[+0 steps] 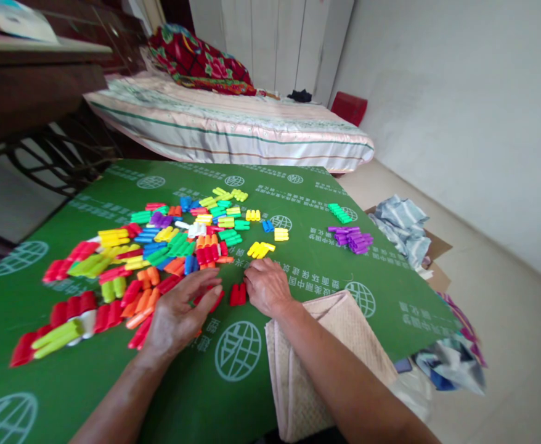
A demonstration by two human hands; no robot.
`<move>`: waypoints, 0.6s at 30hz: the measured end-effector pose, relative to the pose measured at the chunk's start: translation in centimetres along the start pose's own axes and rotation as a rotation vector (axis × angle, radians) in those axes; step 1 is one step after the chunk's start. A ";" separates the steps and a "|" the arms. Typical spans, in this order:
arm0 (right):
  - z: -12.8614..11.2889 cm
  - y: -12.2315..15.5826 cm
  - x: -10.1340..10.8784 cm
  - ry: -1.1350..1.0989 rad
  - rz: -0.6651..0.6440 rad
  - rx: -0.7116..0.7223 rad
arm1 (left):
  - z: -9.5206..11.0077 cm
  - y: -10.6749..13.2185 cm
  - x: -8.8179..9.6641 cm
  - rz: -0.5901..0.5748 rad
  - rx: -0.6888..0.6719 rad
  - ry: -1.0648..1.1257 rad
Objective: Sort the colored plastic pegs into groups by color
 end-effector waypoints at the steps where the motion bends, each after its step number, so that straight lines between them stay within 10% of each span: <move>1: 0.0 0.0 0.0 -0.002 0.003 -0.002 | 0.1 0.0 0.0 0.002 0.007 0.001; 7: 0.2 -0.2 0.2 -0.017 0.027 -0.012 | 2.2 0.4 -0.5 -0.010 0.053 0.023; 18: 0.4 -0.3 -0.2 -0.017 -0.052 -0.024 | 12.8 4.9 -1.7 -0.270 0.248 0.260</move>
Point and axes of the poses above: each hand's wrist, its own y-axis away from the middle knuckle, its own x-axis out of the back of the hand, z = x × y, the point moved 4 cm from there along -y, towards the middle knuckle, and after that the axes turned 4 degrees about y, right-handed, at the moved point
